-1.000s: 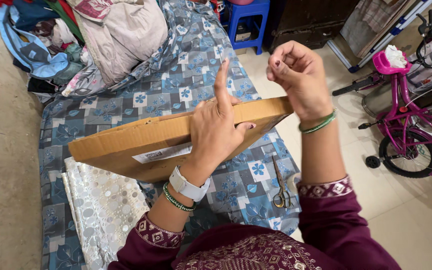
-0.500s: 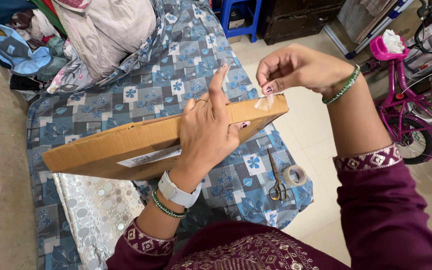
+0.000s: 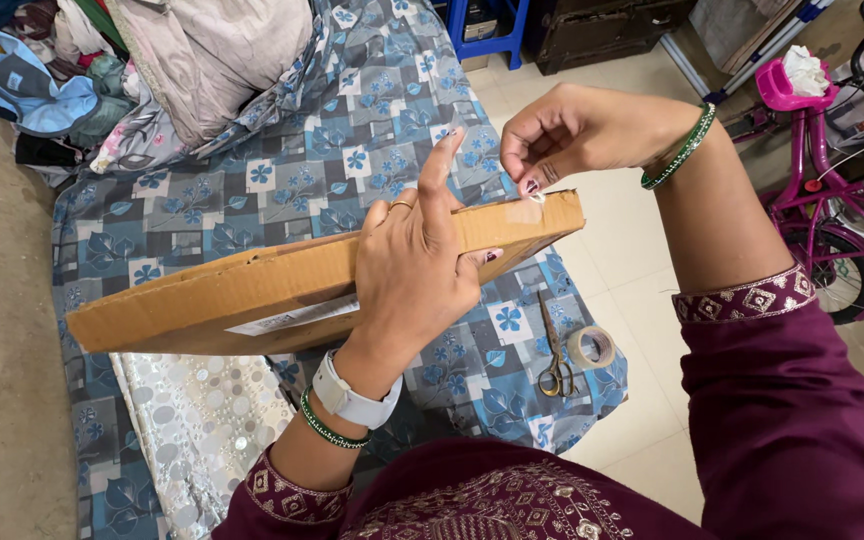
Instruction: The person prepares a cardboard box for wrapping by taping its edges, then unfolds and lays out silver patterned wrapping paper on a bed. They position the box on the paper and begin folding the paper around it.
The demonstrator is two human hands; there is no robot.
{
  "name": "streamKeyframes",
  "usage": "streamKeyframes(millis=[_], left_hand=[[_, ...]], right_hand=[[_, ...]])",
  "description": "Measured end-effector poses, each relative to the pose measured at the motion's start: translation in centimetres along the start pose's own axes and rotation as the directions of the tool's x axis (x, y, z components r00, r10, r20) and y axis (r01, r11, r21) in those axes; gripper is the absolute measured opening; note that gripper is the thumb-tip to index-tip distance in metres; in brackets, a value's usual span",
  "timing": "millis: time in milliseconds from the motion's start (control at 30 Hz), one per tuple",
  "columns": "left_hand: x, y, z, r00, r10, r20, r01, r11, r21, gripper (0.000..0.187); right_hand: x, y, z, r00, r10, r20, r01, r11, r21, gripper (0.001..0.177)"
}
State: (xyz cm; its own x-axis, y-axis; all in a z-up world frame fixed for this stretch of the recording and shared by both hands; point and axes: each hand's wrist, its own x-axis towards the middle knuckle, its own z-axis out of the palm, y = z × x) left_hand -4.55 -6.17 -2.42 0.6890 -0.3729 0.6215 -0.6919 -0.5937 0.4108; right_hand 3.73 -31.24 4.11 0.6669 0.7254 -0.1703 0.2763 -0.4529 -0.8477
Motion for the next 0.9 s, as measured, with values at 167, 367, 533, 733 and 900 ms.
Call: streamKeyframes(millis=[167,367,533,733,900], left_hand=[[0.0,0.0,-0.1,1.0,0.007,-0.005,-0.007,1.0,0.007,0.101],[-0.1,-0.1,0.0,1.0,0.017,-0.01,-0.017,1.0,0.018,0.101],[0.0,-0.1,0.0,1.0,0.014,0.003,-0.014,1.0,0.017,0.101],[-0.3,0.2,0.1,0.999,-0.009,0.04,0.008,1.0,0.027,0.095],[-0.1,0.1,-0.3,0.999,-0.013,0.049,0.012,1.0,0.019,0.098]], right_hand=[[0.1,-0.2,0.4,0.998,0.057,-0.034,-0.06,0.994,-0.09,0.014],[-0.5,-0.6,1.3,0.989,0.055,-0.134,-0.083,0.975,-0.207,0.023],[-1.1,-1.0,2.1,0.97,0.034,-0.241,-0.111,0.943,-0.315,0.033],[-2.4,-0.5,3.2,0.92,-0.103,-0.378,-0.042,0.934,-0.355,0.046],[-3.9,-0.3,6.9,0.543,-0.368,-0.755,-0.097,0.866,-0.491,0.043]])
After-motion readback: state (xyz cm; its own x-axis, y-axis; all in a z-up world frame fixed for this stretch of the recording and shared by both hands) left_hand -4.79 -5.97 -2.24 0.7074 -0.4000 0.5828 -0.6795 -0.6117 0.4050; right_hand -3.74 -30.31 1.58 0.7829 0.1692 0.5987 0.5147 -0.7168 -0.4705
